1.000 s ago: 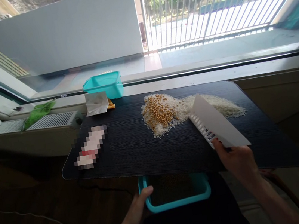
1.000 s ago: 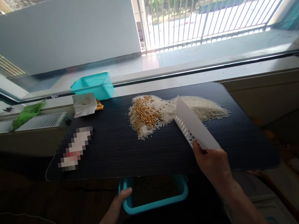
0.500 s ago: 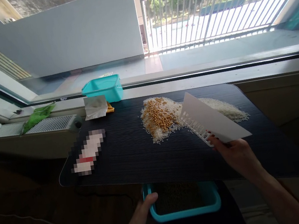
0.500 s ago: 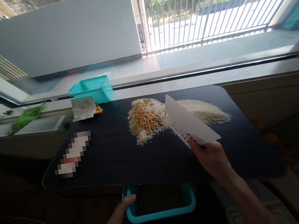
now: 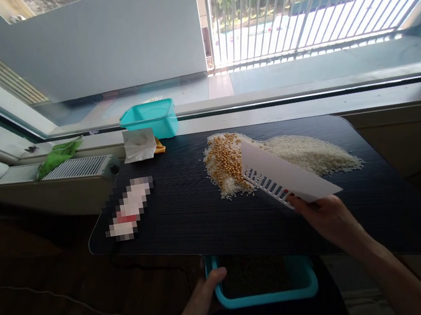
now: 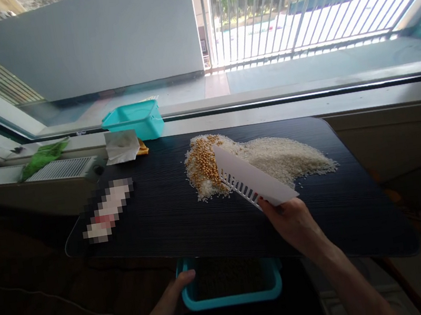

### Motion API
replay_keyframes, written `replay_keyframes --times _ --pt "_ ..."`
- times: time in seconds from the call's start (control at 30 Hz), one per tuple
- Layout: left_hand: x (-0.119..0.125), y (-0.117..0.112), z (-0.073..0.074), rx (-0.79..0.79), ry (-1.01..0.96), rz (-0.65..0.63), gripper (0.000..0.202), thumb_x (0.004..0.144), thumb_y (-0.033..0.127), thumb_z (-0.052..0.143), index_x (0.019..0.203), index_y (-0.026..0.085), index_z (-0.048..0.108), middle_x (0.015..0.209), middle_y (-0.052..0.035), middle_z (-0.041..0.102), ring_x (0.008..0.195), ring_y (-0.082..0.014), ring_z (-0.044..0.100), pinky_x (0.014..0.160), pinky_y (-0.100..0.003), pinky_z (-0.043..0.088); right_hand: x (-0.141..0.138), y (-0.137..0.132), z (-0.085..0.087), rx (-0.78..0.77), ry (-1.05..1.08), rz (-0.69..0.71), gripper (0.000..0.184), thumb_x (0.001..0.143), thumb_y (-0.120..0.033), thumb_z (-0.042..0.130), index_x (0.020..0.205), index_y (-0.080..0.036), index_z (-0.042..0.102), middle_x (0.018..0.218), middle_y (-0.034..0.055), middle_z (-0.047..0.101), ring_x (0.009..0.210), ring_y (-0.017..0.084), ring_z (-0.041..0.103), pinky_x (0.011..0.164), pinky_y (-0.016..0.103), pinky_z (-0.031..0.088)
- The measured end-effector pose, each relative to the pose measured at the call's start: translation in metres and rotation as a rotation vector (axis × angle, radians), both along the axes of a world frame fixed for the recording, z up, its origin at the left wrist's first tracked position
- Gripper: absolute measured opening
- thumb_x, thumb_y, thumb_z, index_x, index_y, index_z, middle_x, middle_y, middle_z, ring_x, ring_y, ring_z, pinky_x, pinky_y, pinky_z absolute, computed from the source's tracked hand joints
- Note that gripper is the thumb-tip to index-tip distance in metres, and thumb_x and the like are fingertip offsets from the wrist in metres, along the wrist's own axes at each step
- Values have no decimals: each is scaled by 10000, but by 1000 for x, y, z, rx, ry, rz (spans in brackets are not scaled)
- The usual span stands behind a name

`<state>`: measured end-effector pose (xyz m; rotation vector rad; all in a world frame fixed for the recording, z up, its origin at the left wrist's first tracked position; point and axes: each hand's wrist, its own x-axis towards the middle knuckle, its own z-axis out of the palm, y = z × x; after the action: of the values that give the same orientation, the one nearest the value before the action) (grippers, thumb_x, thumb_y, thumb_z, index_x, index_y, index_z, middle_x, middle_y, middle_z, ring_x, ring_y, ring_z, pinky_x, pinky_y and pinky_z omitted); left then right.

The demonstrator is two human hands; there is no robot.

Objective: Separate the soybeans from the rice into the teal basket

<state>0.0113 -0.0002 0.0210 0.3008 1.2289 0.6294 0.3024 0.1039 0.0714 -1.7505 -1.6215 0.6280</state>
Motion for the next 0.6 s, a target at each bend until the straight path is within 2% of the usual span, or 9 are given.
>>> replay_keyframes --times 0.2,0.3,0.43,0.53,0.6 --pt "-1 -3 0 5 9 14 354 923 357 591 1235 190 583 1259 -90 600 1061 -225 620 886 -430 543 -4 8 -15 -30 6 47 361 783 -440 572 796 -156 795 841 107 790 859 323 741 702 349 597" --pt "-1 -1 -4 -11 -13 0 374 922 375 587 1239 177 581 1263 -93 601 1073 -234 617 904 -451 533 -9 8 -17 -32 21 87 338 797 -422 579 851 -167 794 850 91 792 869 313 742 710 352 603" --pt "-3 2 -10 -32 -48 -21 464 876 447 618 1240 159 608 1247 -119 643 1163 -295 594 991 -492 466 -13 8 -13 9 48 160 295 826 -380 567 912 -195 779 888 62 791 867 283 740 735 337 601" --pt "-4 2 -11 -38 -60 -25 536 803 486 676 1222 154 647 1193 -137 689 1227 -359 558 1007 -462 447 -12 9 -12 17 38 216 276 843 -367 561 941 -201 759 887 52 784 852 265 737 727 322 596" --pt "-4 1 -12 -40 -62 -20 567 775 501 691 1230 165 648 1185 -137 697 1243 -366 548 993 -446 455 -11 9 -13 5 13 249 270 856 -364 555 947 -199 748 885 53 779 835 258 734 705 318 593"
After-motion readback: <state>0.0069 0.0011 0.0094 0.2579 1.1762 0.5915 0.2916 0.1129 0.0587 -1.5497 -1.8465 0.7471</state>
